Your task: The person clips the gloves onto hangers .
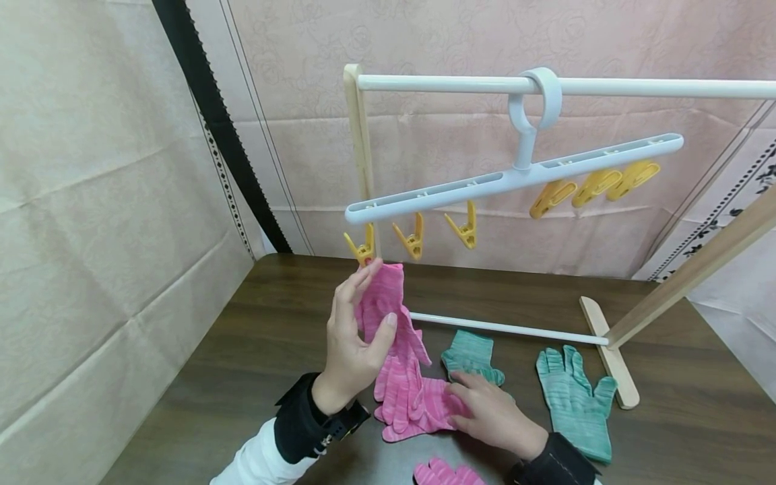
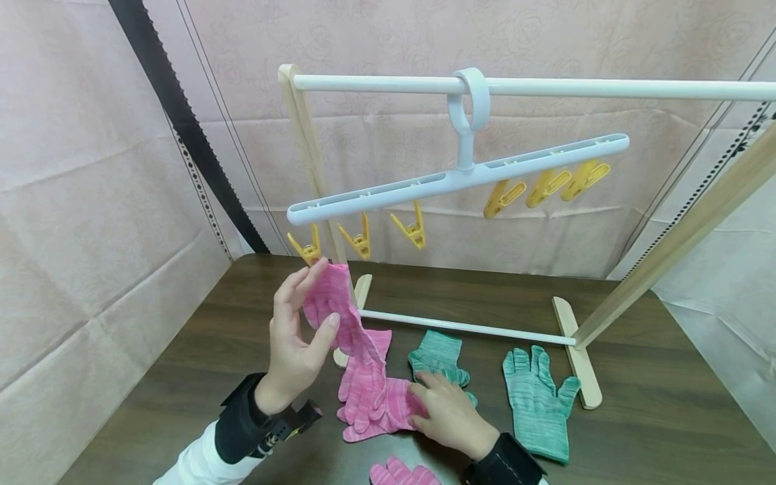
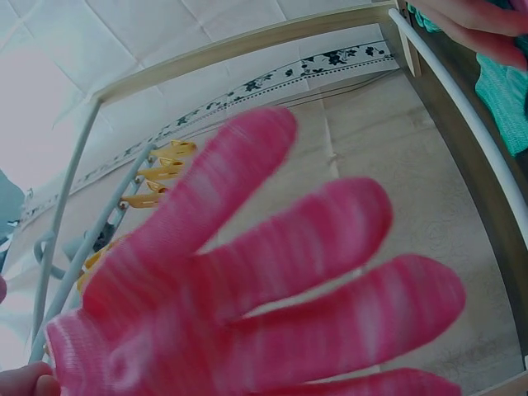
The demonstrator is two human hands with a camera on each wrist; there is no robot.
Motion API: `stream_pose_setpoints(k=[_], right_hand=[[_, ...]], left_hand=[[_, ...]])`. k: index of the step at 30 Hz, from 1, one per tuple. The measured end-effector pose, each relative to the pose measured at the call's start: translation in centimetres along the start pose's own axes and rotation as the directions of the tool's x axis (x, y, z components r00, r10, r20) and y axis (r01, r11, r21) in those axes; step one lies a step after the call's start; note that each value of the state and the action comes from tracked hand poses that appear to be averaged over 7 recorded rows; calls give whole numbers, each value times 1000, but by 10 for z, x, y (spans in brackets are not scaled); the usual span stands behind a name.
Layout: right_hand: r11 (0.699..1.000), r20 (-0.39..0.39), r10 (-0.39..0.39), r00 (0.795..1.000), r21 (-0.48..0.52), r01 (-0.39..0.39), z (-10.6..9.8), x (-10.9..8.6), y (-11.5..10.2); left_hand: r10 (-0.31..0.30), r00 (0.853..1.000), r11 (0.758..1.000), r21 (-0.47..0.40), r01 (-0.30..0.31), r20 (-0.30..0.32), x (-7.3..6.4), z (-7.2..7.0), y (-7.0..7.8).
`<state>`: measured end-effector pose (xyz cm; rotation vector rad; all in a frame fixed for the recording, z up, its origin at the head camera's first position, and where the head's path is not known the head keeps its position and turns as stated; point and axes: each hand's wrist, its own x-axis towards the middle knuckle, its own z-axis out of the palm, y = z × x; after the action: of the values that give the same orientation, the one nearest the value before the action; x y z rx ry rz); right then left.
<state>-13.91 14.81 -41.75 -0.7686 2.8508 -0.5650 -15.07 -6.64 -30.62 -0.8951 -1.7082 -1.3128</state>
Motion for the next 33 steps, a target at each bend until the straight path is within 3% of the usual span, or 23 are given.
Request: stream_pose_setpoints(k=[12, 27, 33], right_hand=[[1000, 20, 8, 1000, 15, -9, 0, 1, 3], [1000, 16, -2, 1000, 27, 1, -2, 1, 4], [999, 20, 2, 1000, 32, -2, -2, 2, 4]], left_hand=[[-85, 994, 996, 8, 84, 70, 5, 0, 3], [-83, 989, 995, 63, 76, 120, 12, 8, 3], [-111, 983, 992, 72, 101, 144, 18, 12, 2]])
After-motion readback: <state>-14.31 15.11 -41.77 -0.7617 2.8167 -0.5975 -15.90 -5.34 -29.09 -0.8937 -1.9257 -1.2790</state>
